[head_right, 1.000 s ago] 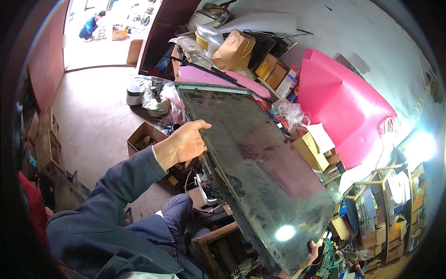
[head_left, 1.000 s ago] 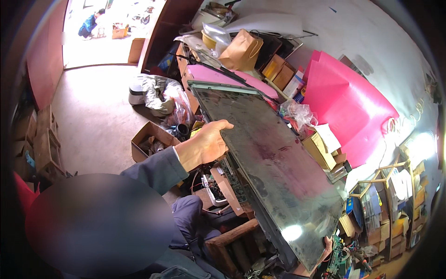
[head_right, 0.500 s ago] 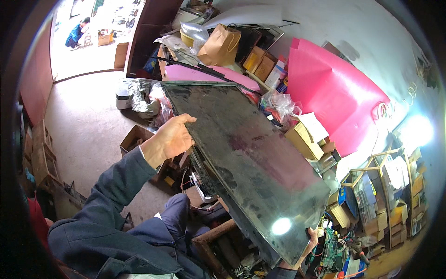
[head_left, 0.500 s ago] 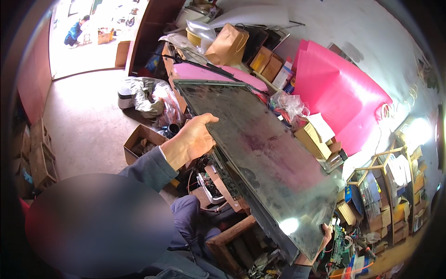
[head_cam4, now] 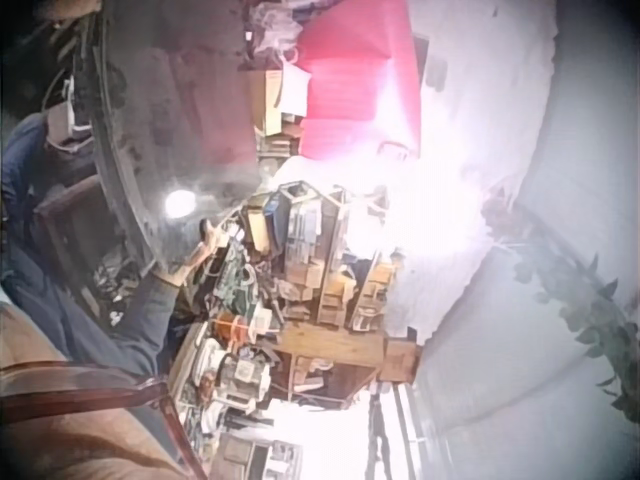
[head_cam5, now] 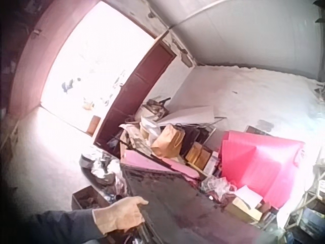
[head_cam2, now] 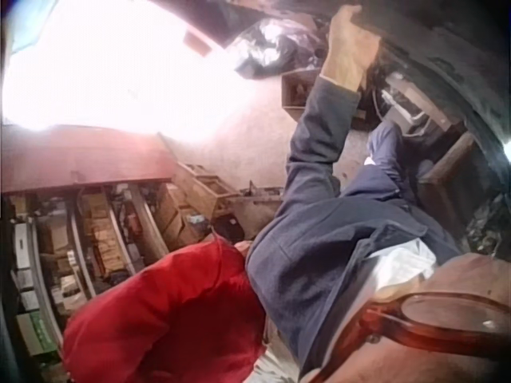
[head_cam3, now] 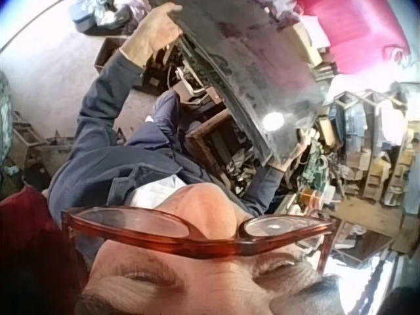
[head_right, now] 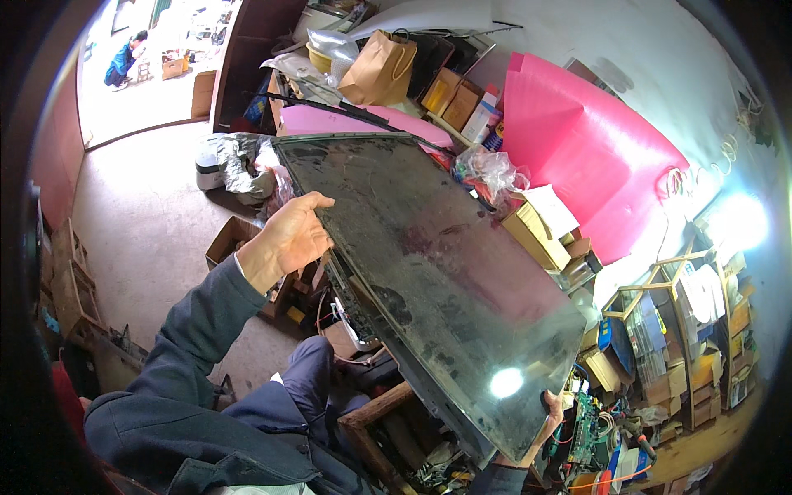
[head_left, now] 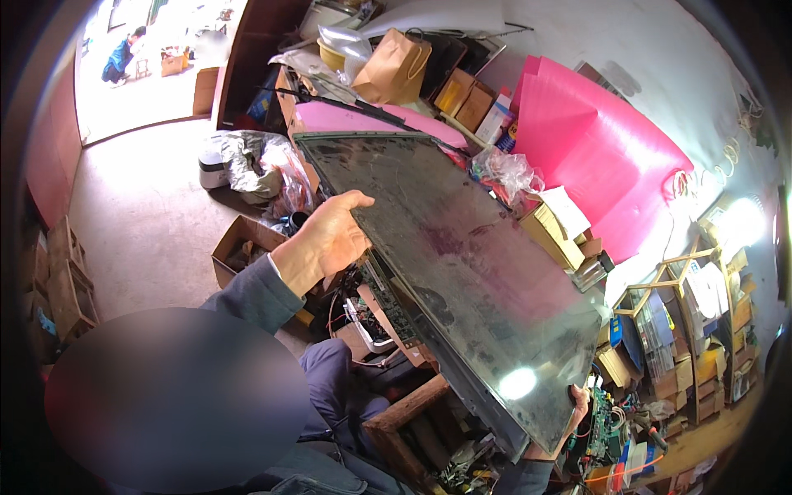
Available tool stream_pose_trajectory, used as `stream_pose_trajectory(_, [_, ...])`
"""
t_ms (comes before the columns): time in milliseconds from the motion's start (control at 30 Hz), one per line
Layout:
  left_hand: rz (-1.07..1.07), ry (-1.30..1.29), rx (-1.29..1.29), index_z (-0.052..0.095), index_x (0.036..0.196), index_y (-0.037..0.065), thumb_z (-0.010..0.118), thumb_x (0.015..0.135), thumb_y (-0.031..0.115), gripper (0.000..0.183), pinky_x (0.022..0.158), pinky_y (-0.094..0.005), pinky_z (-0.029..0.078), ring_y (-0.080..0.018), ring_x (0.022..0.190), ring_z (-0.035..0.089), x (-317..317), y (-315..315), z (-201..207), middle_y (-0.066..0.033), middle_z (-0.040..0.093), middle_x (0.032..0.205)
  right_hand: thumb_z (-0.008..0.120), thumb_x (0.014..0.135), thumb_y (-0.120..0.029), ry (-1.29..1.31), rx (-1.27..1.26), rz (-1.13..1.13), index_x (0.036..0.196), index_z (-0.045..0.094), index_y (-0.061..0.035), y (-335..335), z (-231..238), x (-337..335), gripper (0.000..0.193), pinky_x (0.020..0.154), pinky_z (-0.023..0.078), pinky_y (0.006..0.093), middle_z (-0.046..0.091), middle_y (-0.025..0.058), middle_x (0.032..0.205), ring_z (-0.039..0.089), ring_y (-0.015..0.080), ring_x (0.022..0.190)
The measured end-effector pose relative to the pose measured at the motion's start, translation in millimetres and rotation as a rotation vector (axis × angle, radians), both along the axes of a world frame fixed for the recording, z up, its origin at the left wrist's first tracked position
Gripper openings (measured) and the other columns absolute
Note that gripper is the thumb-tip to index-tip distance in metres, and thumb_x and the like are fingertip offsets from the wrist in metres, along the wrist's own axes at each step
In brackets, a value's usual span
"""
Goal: The person assembles a flat-screen display by attaching a metal backplate, inserting a screen panel, and securing a black rubber gasket with assistance from a coworker. The person handles the backplate, screen, and gasket, and uses a screwdriver to fasten components.
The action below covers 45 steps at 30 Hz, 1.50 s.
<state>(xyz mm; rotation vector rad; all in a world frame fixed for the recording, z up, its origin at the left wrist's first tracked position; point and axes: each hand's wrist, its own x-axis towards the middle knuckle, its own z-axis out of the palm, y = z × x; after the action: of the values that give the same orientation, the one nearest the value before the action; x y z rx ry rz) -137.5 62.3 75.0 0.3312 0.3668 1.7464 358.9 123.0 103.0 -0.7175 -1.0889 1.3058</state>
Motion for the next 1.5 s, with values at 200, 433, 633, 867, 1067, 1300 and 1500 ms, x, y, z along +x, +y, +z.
stream_pose_trajectory(200, [0.006,0.010,-0.043,0.041,0.132,-0.008,0.054,0.097,0.016,0.045,0.109,-0.0424,0.042,-0.0290,0.122,0.055,1,-8,7,-0.0216,0.052,0.138,0.059,0.090,-0.030,-0.193,0.454,-0.188,0.113,0.061,-0.0065,18,-38,23,0.034,0.095,0.053,0.0385,0.063,0.0108,0.116,0.063,0.0239,0.105])
stream_pose_trajectory(433, [0.039,0.036,-0.157,0.031,0.140,-0.016,0.056,0.096,0.020,0.061,0.120,-0.0459,0.030,-0.0353,0.138,0.042,-5,-11,-14,-0.0287,0.039,0.148,0.058,0.089,-0.017,0.047,0.122,-0.109,0.093,0.068,-0.0015,8,1,-7,0.019,0.083,0.053,0.0309,0.067,0.0065,0.088,0.066,0.0191,0.082])
stream_pose_trajectory(633, [0.007,0.093,-0.086,0.022,0.143,-0.018,0.051,0.100,0.022,0.065,0.123,-0.0496,0.024,-0.0421,0.145,0.032,-8,-17,-15,-0.0375,0.017,0.157,0.059,0.091,-0.017,-0.146,0.181,-0.235,0.085,0.066,-0.0041,15,-8,8,0.016,0.082,0.052,0.0305,0.067,0.0064,0.088,0.065,0.0170,0.085])
stream_pose_trajectory(867, [0.078,0.085,-0.139,0.030,0.138,-0.017,0.051,0.101,0.024,0.059,0.120,-0.0544,0.029,-0.0497,0.141,0.033,4,-45,-4,-0.0437,0.021,0.151,0.057,0.095,-0.024,-0.292,0.476,-0.400,0.101,0.065,-0.0029,4,-28,4,0.023,0.091,0.050,0.0337,0.063,0.0065,0.102,0.061,0.0180,0.099])
stream_pose_trajectory(1067, [0.097,0.140,-0.080,0.029,0.139,-0.019,0.050,0.102,0.026,0.062,0.120,-0.0533,0.031,-0.0492,0.141,0.035,4,-70,0,-0.0444,0.024,0.149,0.042,0.102,-0.033,-0.390,0.427,-0.209,0.132,0.051,-0.0060,-16,-48,26,0.041,0.111,0.039,0.0403,0.052,0.0073,0.130,0.049,0.0202,0.125])
stream_pose_trajectory(1300, [0.088,0.175,-0.045,0.037,0.137,-0.020,0.050,0.101,0.027,0.061,0.117,-0.0511,0.036,-0.0464,0.137,0.043,-5,-71,-10,-0.0422,0.041,0.141,0.067,0.085,-0.002,-1.162,0.811,-0.455,0.133,0.051,-0.0006,-51,0,-18,0.051,0.113,0.040,0.0388,0.053,0.0113,0.135,0.046,0.0281,0.136])
stream_pose_trajectory(1500, [0.109,0.193,-0.045,0.035,0.139,-0.020,0.047,0.101,0.024,0.059,0.119,-0.0494,0.036,-0.0462,0.137,0.042,1,-72,-4,-0.0404,0.038,0.142,0.059,0.091,-0.010,-0.384,-0.169,-0.101,0.106,0.066,-0.0021,1,22,-5,0.019,0.065,0.052,0.0230,0.067,0.0025,0.087,0.066,0.0121,0.075])
